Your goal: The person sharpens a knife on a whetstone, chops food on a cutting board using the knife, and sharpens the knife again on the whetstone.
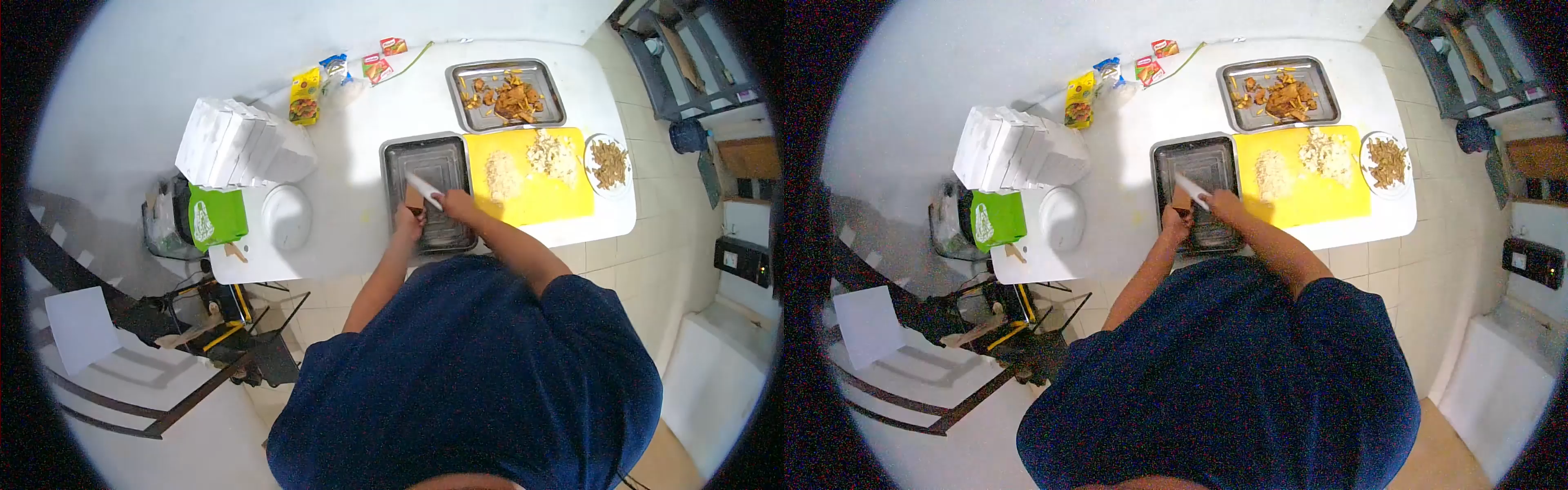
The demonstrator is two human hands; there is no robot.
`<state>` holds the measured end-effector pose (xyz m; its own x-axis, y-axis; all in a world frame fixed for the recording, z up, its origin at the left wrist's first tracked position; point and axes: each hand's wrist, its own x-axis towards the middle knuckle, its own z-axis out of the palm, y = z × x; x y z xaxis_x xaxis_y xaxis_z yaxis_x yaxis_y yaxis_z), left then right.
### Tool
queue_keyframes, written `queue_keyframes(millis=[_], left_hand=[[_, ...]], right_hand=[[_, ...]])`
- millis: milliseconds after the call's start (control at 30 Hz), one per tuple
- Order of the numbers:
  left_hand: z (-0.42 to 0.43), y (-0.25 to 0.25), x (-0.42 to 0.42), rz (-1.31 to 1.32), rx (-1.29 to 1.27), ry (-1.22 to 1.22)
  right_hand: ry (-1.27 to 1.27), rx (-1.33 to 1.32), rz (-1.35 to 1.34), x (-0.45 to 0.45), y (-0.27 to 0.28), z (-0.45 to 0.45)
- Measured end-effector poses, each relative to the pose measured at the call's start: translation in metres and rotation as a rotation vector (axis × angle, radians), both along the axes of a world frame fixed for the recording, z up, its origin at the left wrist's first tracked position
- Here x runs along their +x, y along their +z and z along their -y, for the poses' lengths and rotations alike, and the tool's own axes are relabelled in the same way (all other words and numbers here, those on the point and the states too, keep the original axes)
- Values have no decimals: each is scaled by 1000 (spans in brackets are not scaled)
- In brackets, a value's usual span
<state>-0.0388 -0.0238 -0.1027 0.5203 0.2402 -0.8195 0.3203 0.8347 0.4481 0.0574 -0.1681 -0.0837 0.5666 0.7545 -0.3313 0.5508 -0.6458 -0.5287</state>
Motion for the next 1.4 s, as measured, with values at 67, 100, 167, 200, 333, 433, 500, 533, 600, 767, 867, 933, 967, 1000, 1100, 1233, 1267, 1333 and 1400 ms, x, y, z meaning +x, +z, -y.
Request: queue_keyframes(millis=[67, 100, 167, 200, 333, 433, 500, 533, 600, 767, 867, 933, 967, 1000, 1100, 1233, 1267, 1333, 1400], left_hand=[[-3, -14, -6, 71, 49, -95], [-5, -13, -8, 74, 32, -70], [-5, -11, -4, 95, -10, -20], [-5, -6, 1, 76, -7, -25], [-7, 0, 2, -14, 2, -78], [-2, 1, 2, -25, 45, -83], [1, 6, 4, -29, 61, -56], [0, 9, 7, -36, 55, -42], [1, 14, 11, -20, 57, -31], [-1, 14, 9, -57, 24, 14], [1, 6, 2, -48, 73, 13], [-2, 3, 1, -22, 77, 35], [-2, 1, 2, -31, 66, 36], [-3, 0, 5, -37, 56, 37], [-2, -8, -1, 17, 10, 22], [1, -4, 2, -13, 61, 31], [2, 4, 2, -30, 54, 32], [-1, -4, 0, 16, 45, 1], [-1, -4, 2, 42, 26, -3]], right_hand=[[44, 17, 73, 14, -10, 0], [56, 21, 105, 18, -11, 0], [-28, 46, -58, 19, -11, -3], [53, 39, -51, 15, 11, -2], [65, 30, -145, -2, -1, 7], [16, 4, -41, 2, 3, 12], [-82, -43, -156, 24, 15, 1], [-21, 87, -132, 26, 41, 6], [-48, 42, -221, 21, 31, -1], [-175, 27, -225, 2, 18, 18], [-159, 75, -180, 13, 9, 20], [-139, -27, -311, 24, 26, 13], [-147, -54, -316, 19, 32, 11], [-154, -80, -318, 11, 39, 10], [-208, -48, -298, -6, 32, 21], [-279, -26, -260, 13, 11, 19], [-305, -45, -261, 16, 5, 17], [-220, -90, -262, 9, 20, 11], [-193, 0, -283, -4, 51, 17]])
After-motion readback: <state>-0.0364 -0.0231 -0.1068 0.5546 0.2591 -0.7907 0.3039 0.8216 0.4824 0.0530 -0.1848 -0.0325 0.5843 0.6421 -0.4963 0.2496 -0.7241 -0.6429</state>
